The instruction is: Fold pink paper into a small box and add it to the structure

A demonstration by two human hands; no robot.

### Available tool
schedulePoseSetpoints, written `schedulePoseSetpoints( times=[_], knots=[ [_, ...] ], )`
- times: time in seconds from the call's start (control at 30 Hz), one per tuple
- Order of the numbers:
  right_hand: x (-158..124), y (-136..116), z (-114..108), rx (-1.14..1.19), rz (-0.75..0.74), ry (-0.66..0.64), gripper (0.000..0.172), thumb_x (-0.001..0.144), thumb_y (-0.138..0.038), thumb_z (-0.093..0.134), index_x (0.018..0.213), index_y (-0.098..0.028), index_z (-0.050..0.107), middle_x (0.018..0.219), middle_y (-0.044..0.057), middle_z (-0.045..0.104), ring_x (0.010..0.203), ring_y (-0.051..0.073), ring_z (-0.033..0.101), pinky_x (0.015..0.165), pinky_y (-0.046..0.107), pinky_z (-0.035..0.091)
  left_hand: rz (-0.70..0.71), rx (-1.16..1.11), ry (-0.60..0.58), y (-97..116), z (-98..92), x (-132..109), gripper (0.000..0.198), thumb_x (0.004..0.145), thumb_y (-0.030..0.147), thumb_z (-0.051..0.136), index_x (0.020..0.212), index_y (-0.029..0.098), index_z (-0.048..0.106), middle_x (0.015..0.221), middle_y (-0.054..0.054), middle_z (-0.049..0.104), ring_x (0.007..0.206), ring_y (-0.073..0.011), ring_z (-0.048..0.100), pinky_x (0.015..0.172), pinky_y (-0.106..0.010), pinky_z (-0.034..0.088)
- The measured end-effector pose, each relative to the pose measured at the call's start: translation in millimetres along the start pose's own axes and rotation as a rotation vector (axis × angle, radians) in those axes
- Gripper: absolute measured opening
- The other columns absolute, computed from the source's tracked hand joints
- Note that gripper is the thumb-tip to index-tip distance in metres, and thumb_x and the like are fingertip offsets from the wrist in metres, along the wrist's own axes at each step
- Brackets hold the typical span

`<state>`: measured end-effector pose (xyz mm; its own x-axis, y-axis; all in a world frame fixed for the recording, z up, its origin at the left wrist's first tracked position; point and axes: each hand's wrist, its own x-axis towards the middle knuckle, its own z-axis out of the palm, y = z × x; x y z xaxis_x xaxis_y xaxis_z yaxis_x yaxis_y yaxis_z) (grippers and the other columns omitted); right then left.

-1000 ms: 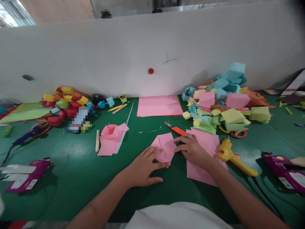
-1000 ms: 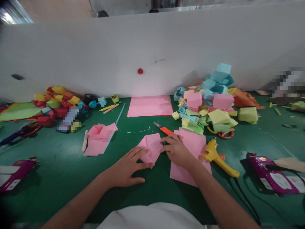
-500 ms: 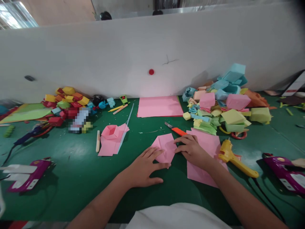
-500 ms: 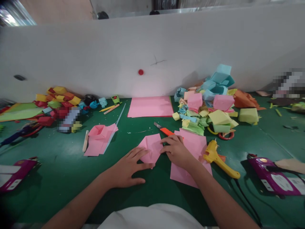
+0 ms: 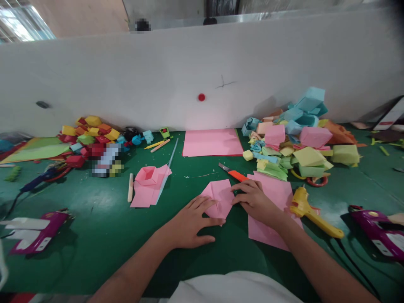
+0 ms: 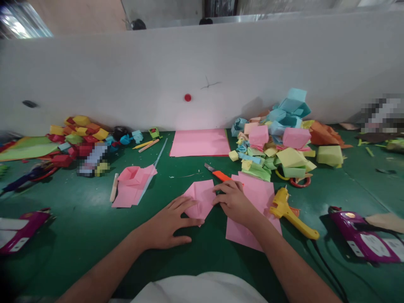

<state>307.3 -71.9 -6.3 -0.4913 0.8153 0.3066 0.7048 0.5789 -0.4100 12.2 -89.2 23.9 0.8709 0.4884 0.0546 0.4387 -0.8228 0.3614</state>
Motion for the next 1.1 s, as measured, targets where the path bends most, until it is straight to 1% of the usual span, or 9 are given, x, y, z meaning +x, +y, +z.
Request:
schedulePoseSetpoints(
  times=[0.1, 0.23, 0.4, 0.53, 0.63, 0.77, 0.87, 1.03, 1.1],
  knots=[
    [-0.5, 0.5, 0.4, 0.014, 0.003, -0.003, 0.042, 0.083, -0.001, 0.052, 0.084, -0.033, 0.079, 0.120, 0.000, 0.072, 0.115, 0.028, 0.053, 0.097, 0.052, 0.033, -0.010, 0.001, 0.011, -0.4, 0.1, -0.4, 0.048, 0.091, 0.046, 0.068, 0.137, 0.036, 0.061, 0.160, -0.008, 0.037, 0.148, -0.0379, 0.031, 0.121, -0.059, 0.026],
    [-1.0, 1.7, 0.9, 0.007, -0.006, -0.015, 0.043, 0.082, 0.000, 0.052, 0.084, -0.033, 0.079, 0.122, 0.000, 0.072, 0.116, 0.027, 0.053, 0.096, 0.051, 0.033, -0.015, 0.009, 0.014, 0.4, -0.9, 0.8, 0.043, 0.092, 0.044, 0.067, 0.134, 0.036, 0.064, 0.156, -0.010, 0.040, 0.146, -0.0370, 0.034, 0.119, -0.059, 0.027],
    [-1.2, 1.1, -0.3, -0.010, -0.005, -0.017, 0.042, 0.082, 0.000, 0.054, 0.084, -0.033, 0.079, 0.122, 0.000, 0.072, 0.114, 0.027, 0.053, 0.096, 0.049, 0.033, 0.000, 0.033, 0.056, -1.0, -1.3, 1.9, 0.033, 0.095, 0.040, 0.063, 0.128, 0.036, 0.068, 0.150, -0.009, 0.048, 0.139, -0.0339, 0.043, 0.116, -0.057, 0.032],
    [-1.0, -1.5, -0.5, 0.009, -0.010, -0.027, 0.041, 0.084, -0.001, 0.053, 0.085, -0.033, 0.079, 0.121, 0.000, 0.072, 0.113, 0.027, 0.054, 0.096, 0.050, 0.034, 0.014, 0.034, 0.098, -3.1, -1.4, 1.9, 0.027, 0.097, 0.036, 0.060, 0.120, 0.032, 0.073, 0.141, -0.009, 0.057, 0.132, -0.0303, 0.050, 0.115, -0.053, 0.035],
    [-0.7, -4.1, -0.3, 0.034, -0.022, -0.037, 0.041, 0.084, -0.001, 0.052, 0.086, -0.032, 0.079, 0.122, 0.001, 0.071, 0.112, 0.027, 0.054, 0.098, 0.051, 0.035, 0.012, 0.017, 0.101, -3.5, -2.7, 2.4, 0.025, 0.097, 0.033, 0.059, 0.115, 0.029, 0.076, 0.139, -0.008, 0.060, 0.130, -0.0283, 0.054, 0.116, -0.051, 0.037],
    [-0.5, -5.8, -1.0, 0.043, -0.034, -0.042, 0.038, 0.085, -0.003, 0.054, 0.089, -0.031, 0.079, 0.121, 0.002, 0.072, 0.114, 0.027, 0.054, 0.100, 0.052, 0.038, 0.014, -0.004, 0.109, -4.0, -4.1, 3.3, 0.023, 0.097, 0.030, 0.058, 0.110, 0.027, 0.077, 0.136, -0.008, 0.062, 0.127, -0.0264, 0.057, 0.118, -0.050, 0.035],
    [-0.9, -4.6, -1.4, 0.036, -0.051, -0.034, 0.037, 0.085, -0.004, 0.055, 0.092, -0.031, 0.079, 0.122, 0.002, 0.072, 0.116, 0.027, 0.054, 0.102, 0.051, 0.038, 0.016, -0.020, 0.117, -4.7, -3.7, 3.1, 0.019, 0.095, 0.029, 0.060, 0.104, 0.026, 0.077, 0.135, -0.008, 0.063, 0.125, -0.0261, 0.058, 0.119, -0.051, 0.034],
    [-1.7, -1.6, -0.4, 0.012, -0.062, 0.007, 0.034, 0.090, -0.008, 0.056, 0.101, -0.031, 0.078, 0.125, 0.003, 0.071, 0.116, 0.027, 0.055, 0.101, 0.051, 0.040, 0.003, -0.065, 0.133, -4.4, -2.3, 2.0, 0.016, 0.093, 0.027, 0.061, 0.099, 0.022, 0.075, 0.138, -0.010, 0.061, 0.130, -0.0283, 0.056, 0.115, -0.048, 0.041],
    [-1.9, -0.7, 0.1, -0.001, -0.061, 0.024, 0.032, 0.091, -0.010, 0.055, 0.102, -0.030, 0.078, 0.126, 0.003, 0.071, 0.116, 0.028, 0.056, 0.101, 0.051, 0.041, 0.004, -0.080, 0.138, -3.8, -2.2, 2.1, 0.014, 0.093, 0.026, 0.061, 0.097, 0.021, 0.073, 0.138, -0.011, 0.061, 0.131, -0.0287, 0.055, 0.114, -0.048, 0.042]
  ],
)
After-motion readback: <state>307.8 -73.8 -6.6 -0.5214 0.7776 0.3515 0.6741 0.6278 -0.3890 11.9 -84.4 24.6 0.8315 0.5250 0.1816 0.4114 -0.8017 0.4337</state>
